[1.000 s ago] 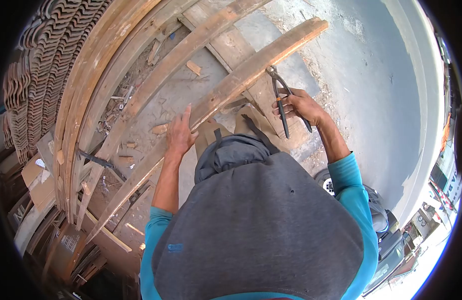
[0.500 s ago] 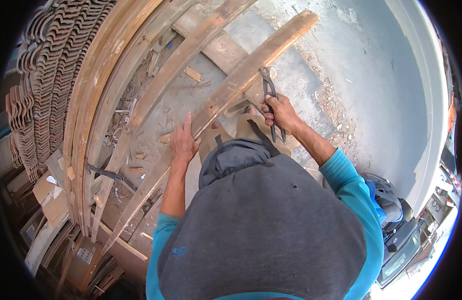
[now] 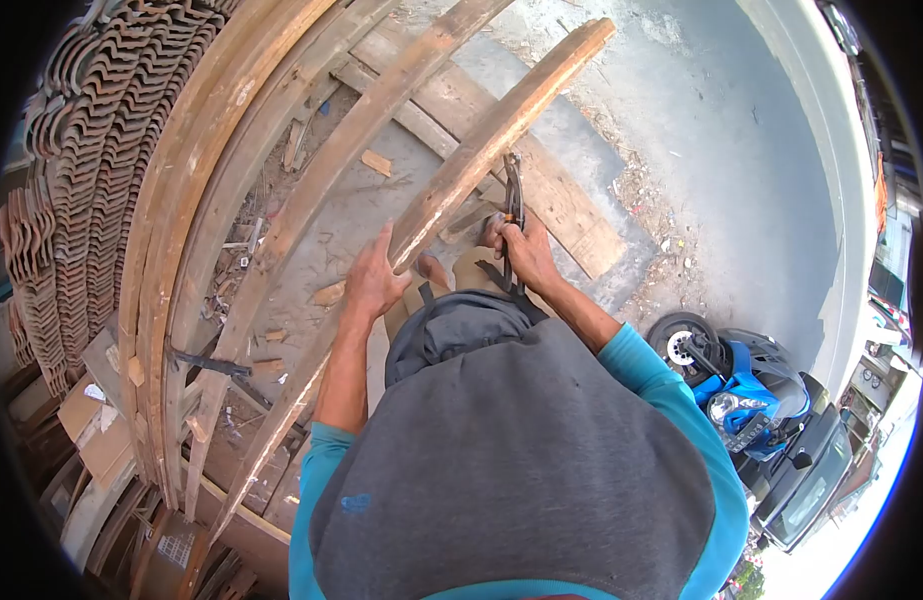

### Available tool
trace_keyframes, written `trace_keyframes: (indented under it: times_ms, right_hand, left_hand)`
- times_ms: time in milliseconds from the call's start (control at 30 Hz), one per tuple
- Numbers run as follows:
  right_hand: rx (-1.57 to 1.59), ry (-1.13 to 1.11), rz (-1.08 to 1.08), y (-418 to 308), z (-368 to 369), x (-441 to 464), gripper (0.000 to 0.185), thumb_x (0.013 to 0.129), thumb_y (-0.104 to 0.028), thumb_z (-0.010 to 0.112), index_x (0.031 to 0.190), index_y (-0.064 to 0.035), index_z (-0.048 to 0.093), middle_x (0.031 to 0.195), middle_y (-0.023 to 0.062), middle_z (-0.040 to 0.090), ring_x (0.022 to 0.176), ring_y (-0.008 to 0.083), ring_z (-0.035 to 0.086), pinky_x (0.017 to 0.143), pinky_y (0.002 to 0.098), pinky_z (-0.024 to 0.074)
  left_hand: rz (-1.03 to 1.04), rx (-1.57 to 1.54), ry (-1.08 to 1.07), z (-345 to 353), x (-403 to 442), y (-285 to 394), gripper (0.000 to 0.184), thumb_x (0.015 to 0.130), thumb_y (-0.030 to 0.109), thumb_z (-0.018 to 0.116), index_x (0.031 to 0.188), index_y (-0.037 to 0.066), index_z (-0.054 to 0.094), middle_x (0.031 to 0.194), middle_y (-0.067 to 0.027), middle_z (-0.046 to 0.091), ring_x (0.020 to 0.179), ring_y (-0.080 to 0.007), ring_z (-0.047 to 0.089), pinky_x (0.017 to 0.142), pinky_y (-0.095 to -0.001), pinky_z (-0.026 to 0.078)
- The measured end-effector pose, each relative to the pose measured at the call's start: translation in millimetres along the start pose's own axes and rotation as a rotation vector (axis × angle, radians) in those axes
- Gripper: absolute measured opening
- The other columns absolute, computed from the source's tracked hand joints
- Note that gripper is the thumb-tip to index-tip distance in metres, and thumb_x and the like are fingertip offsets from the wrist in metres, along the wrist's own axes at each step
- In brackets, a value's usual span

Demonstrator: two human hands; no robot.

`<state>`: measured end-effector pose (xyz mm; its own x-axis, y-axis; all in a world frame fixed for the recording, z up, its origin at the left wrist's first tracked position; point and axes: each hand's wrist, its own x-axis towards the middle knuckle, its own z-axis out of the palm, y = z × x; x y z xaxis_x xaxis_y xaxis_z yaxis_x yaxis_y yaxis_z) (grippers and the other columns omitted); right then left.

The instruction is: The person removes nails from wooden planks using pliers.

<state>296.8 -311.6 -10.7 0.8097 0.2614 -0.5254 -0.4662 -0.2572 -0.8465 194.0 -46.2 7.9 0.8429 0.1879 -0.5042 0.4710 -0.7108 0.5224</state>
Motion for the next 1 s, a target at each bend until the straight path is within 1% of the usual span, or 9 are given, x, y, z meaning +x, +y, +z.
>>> trace_keyframes:
  times_ms: [100, 167, 233, 400, 533, 667, 733, 833, 1000]
  right_hand:
    - [0.150, -0.050, 0.170, -18, -12, -27, 0.027, 0.094, -0.012, 0.046, 0.116, 0.0035, 0.052, 0.087, 0.0116, 0.063, 0.074, 0.0204, 0.066, 0.071, 0.0351, 0.0581]
    - [0.199, -0.055, 0.160, -16, -16, -41, 0.035, 0.095, -0.011, 0.046, 0.126, 0.0051, 0.050, 0.095, 0.0123, 0.064, 0.081, 0.0223, 0.070, 0.076, 0.0363, 0.0607]
    - [0.303, -0.098, 0.338, -22, -24, -48, 0.040, 0.096, -0.010, 0.046, 0.133, 0.0054, 0.048, 0.103, 0.0141, 0.065, 0.087, 0.0237, 0.071, 0.079, 0.0375, 0.0616]
    - [0.236, -0.070, 0.220, -41, -59, -27, 0.042, 0.098, -0.007, 0.043, 0.137, 0.0073, 0.048, 0.117, 0.0223, 0.067, 0.101, 0.0291, 0.073, 0.086, 0.0382, 0.0629]
    - [0.169, -0.059, 0.175, -59, -94, 8, 0.054, 0.096, -0.011, 0.045, 0.147, 0.0080, 0.042, 0.118, 0.0217, 0.067, 0.103, 0.0282, 0.071, 0.087, 0.0399, 0.0622]
    - [0.005, -0.066, 0.097, -68, -111, 35, 0.051, 0.095, -0.010, 0.046, 0.142, 0.0087, 0.047, 0.114, 0.0190, 0.067, 0.100, 0.0259, 0.072, 0.082, 0.0374, 0.0614]
    - [-0.230, -0.154, 0.062, -71, -112, 35, 0.048, 0.095, -0.010, 0.046, 0.139, 0.0098, 0.049, 0.114, 0.0182, 0.068, 0.097, 0.0254, 0.073, 0.079, 0.0362, 0.0614]
    - [-0.146, -0.281, 0.208, -86, -121, 31, 0.049, 0.095, -0.014, 0.045, 0.138, 0.0091, 0.049, 0.113, 0.0181, 0.067, 0.096, 0.0248, 0.073, 0.078, 0.0359, 0.0608]
    - [0.006, -0.226, 0.210, -107, -162, 47, 0.058, 0.093, -0.008, 0.044, 0.148, 0.0093, 0.043, 0.124, 0.0225, 0.066, 0.109, 0.0302, 0.072, 0.094, 0.0408, 0.0614]
  left_hand:
    - [0.031, 0.008, 0.023, -3, -13, -2, 0.099, 0.073, 0.016, 0.075, 0.162, 0.017, 0.032, 0.125, -0.0232, 0.063, 0.117, -0.0432, 0.061, 0.100, -0.0498, 0.051]
    - [0.053, -0.012, 0.028, -2, -23, -19, 0.099, 0.072, 0.017, 0.076, 0.162, 0.017, 0.033, 0.127, -0.0228, 0.063, 0.119, -0.0422, 0.061, 0.101, -0.0490, 0.050]
    - [0.069, -0.027, 0.025, -1, -32, -37, 0.099, 0.072, 0.017, 0.076, 0.162, 0.017, 0.034, 0.130, -0.0225, 0.063, 0.122, -0.0411, 0.060, 0.102, -0.0483, 0.050]
    - [0.002, -0.020, -0.014, -1, -40, -51, 0.095, 0.071, 0.017, 0.078, 0.158, 0.015, 0.040, 0.132, -0.0215, 0.063, 0.122, -0.0398, 0.061, 0.104, -0.0470, 0.050]
    - [0.016, -0.024, 0.014, 5, -38, -51, 0.093, 0.071, 0.018, 0.080, 0.157, 0.014, 0.042, 0.132, -0.0217, 0.063, 0.122, -0.0407, 0.061, 0.104, -0.0473, 0.050]
    - [-0.065, 0.058, 0.023, 7, -42, -46, 0.094, 0.071, 0.016, 0.082, 0.156, 0.013, 0.041, 0.131, -0.0220, 0.064, 0.121, -0.0417, 0.061, 0.102, -0.0479, 0.051]
    - [-0.069, 0.055, 0.038, 6, -44, -38, 0.094, 0.071, 0.015, 0.082, 0.156, 0.013, 0.041, 0.131, -0.0222, 0.063, 0.121, -0.0421, 0.061, 0.102, -0.0480, 0.051]
    - [-0.118, 0.055, 0.022, 7, -42, -31, 0.096, 0.071, 0.013, 0.083, 0.156, 0.015, 0.040, 0.131, -0.0219, 0.063, 0.120, -0.0422, 0.061, 0.101, -0.0481, 0.051]
    - [-0.050, 0.190, 0.160, 22, -48, -32, 0.105, 0.069, 0.013, 0.088, 0.160, 0.019, 0.035, 0.121, -0.0217, 0.063, 0.113, -0.0433, 0.061, 0.096, -0.0499, 0.052]
